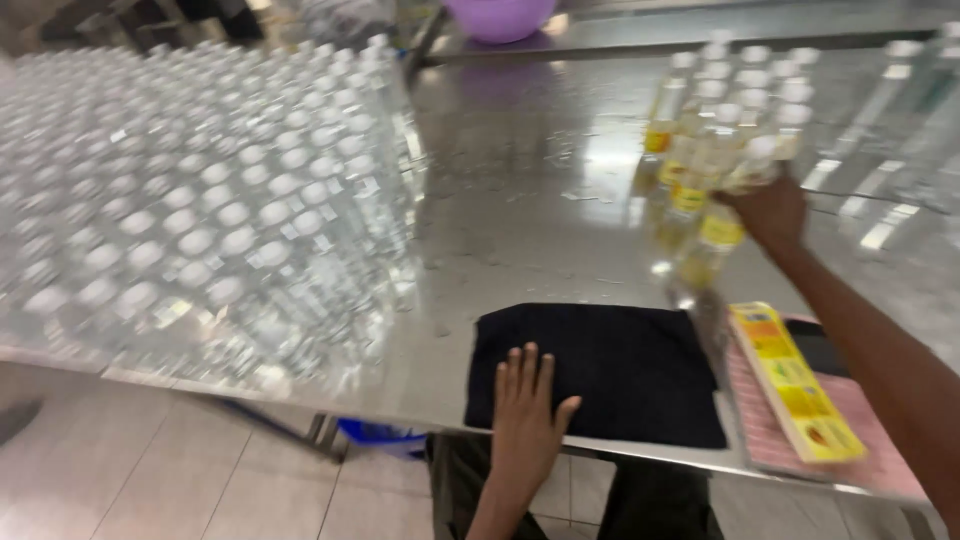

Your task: Manually applying adhesive labels to plastic water bottles at a workstation.

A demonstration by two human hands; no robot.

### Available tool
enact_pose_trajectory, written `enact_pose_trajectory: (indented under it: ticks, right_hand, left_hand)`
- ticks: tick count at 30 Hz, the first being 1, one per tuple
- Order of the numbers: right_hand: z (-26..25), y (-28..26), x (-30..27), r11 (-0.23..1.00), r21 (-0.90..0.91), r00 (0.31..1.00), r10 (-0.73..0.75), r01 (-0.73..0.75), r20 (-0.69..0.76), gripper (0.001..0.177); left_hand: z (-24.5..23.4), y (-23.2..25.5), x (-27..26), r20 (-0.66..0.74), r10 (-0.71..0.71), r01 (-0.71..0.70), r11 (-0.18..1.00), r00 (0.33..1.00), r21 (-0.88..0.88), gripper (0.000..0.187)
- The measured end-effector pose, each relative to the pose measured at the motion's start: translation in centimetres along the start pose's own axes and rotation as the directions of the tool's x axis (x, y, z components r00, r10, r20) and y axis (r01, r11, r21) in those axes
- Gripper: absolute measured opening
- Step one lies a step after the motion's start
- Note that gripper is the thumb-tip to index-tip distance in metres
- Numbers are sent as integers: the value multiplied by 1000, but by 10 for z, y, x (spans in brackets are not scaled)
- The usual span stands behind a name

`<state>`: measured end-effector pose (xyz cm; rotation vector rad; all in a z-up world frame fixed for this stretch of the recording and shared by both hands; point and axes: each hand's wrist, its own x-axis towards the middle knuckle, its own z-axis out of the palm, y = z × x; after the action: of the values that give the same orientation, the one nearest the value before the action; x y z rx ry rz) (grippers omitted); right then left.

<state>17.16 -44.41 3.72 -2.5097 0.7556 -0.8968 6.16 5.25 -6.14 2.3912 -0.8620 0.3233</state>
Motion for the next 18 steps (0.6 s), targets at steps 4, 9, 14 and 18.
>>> enact_pose_trajectory:
  ticks: [4,9,14,18]
  right_hand:
    - [31,11,20,998,-9,983,56,-59,-173,117]
    - [34,-34,-33,998,63,997,-15,20,-75,91]
    - [37,-201,-111,788,426,827,-544,445,144,65]
    - [145,-310,-117,644,637,659,-701,423,271,81]
  left_hand:
    - [-1,5,0,-8,23,-23,1000,1000,20,77]
    - [-16,15,3,-32,17,-19,997,999,-77,78]
    - [-16,18,6,50,3,2,996,999,-93,82]
    - [-13,7,8,141,11,18,980,990,-200,84]
